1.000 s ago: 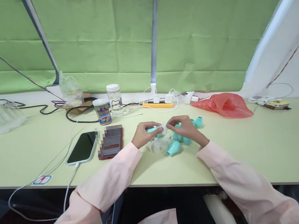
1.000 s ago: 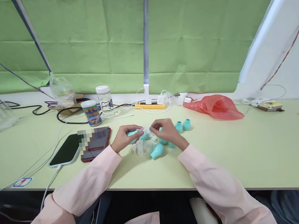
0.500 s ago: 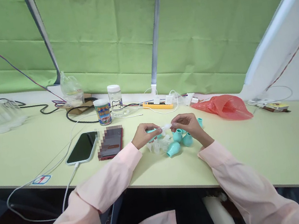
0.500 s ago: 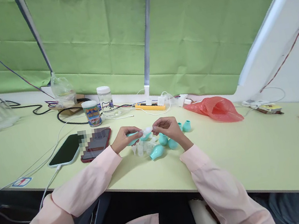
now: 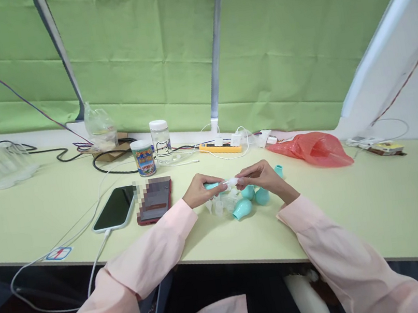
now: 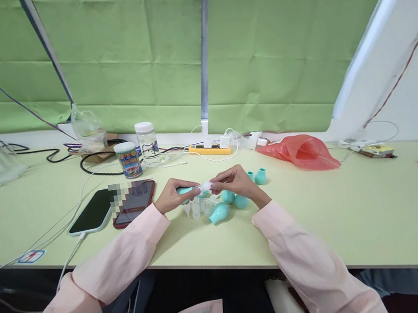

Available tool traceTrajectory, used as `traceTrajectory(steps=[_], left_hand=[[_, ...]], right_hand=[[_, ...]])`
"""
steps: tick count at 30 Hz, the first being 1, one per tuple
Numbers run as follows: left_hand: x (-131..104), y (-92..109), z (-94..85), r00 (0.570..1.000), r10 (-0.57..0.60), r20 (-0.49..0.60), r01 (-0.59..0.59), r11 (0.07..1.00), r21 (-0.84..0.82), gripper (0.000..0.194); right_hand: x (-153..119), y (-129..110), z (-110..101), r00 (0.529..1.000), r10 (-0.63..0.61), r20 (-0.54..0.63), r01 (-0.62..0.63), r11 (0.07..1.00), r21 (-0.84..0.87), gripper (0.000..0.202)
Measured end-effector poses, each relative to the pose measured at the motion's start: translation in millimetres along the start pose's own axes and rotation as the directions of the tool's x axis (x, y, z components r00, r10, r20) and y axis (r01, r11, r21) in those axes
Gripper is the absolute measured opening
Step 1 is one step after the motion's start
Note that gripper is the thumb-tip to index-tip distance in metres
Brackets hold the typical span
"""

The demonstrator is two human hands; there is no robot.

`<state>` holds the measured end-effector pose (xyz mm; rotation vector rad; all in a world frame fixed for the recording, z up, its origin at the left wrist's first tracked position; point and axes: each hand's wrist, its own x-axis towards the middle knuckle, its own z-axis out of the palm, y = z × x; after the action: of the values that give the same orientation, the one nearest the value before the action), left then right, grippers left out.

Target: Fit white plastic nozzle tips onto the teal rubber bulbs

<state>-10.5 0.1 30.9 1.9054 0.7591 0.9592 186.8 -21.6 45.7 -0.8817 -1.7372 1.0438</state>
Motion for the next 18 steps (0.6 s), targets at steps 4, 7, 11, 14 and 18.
traceTrajectory(steps=[4,7,11,14,18], left_hand=[[-0.4,0.4,0.3,0.999,0.039,0.035,-0.04,0.999,0.031,0.037],[-0.2,-0.6,1.4,0.997,0.081,0.009,-0.082,0.994,0.074,0.036],[0.8,-1.3,3.1,0.995,0.09,-0.041,-0.087,0.993,0.079,0.036],[1.4,0.1,4.1,0.993,0.103,-0.059,-0.099,0.993,0.063,0.035],[1.3,1.7,5.4,0.991,0.111,-0.078,-0.107,0.993,0.051,0.034]], right_hand=[[0.0,0.2,-2.8,0.998,0.033,0.054,-0.032,0.999,-0.009,0.023],[-0.4,-0.6,-1.0,0.998,0.041,0.045,-0.04,0.999,-0.018,0.024],[-0.3,-1.3,3.8,0.999,0.027,-0.02,-0.027,0.999,0.023,0.024],[0.6,0.5,5.9,0.998,0.025,-0.049,-0.022,0.997,0.071,0.024],[1.5,2.9,6.1,0.998,0.046,-0.046,-0.041,0.993,0.112,0.023]])
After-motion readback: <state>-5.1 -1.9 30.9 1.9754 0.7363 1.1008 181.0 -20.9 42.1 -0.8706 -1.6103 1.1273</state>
